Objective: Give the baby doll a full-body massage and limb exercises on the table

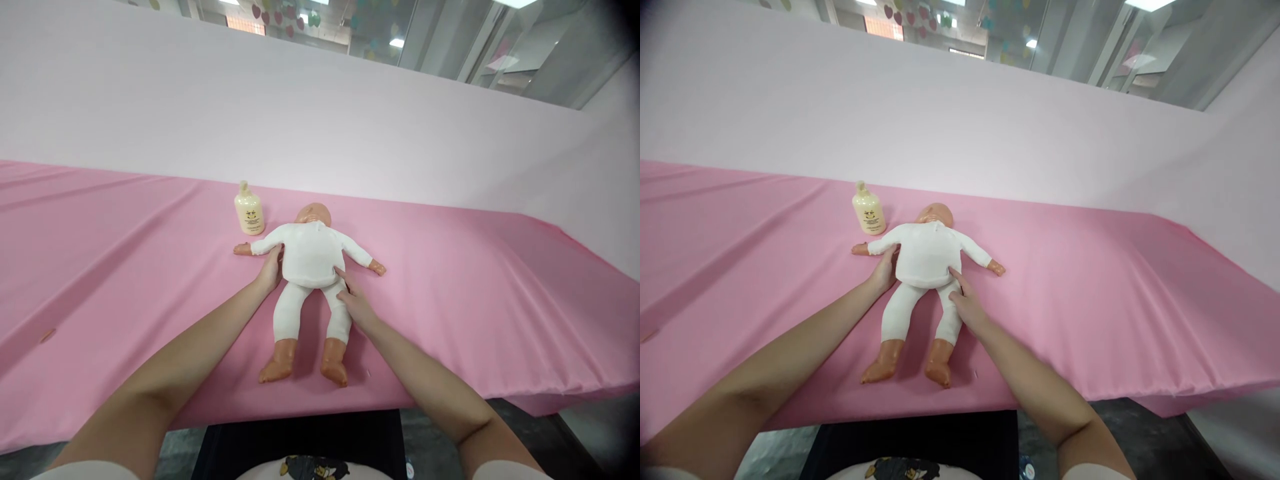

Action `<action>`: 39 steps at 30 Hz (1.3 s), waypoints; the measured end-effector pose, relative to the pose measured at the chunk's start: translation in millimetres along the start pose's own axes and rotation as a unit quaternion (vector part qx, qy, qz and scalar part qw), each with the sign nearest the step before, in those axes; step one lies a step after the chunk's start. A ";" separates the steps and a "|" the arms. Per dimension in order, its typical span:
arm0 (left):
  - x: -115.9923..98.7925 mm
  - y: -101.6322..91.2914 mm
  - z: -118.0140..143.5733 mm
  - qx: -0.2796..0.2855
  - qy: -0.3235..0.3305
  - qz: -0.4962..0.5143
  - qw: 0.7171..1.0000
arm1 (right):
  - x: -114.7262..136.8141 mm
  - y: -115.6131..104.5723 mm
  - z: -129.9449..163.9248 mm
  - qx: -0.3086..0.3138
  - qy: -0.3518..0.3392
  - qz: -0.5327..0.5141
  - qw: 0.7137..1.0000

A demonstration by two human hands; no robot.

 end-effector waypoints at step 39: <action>-10.4 -5.0 9.1 0.056 0.065 0.017 0.996 | 6.3 -85.3 -81.6 -0.162 -0.172 0.489 0.840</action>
Point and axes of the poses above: each hand's wrist, its own z-axis away from the middle knuckle, its own y-axis out of the palm, x = y × z, the point moved 3 cm from there along -z, towards the middle knuckle, and after that the axes turned 10 degrees about x, right-handed, at the moved point
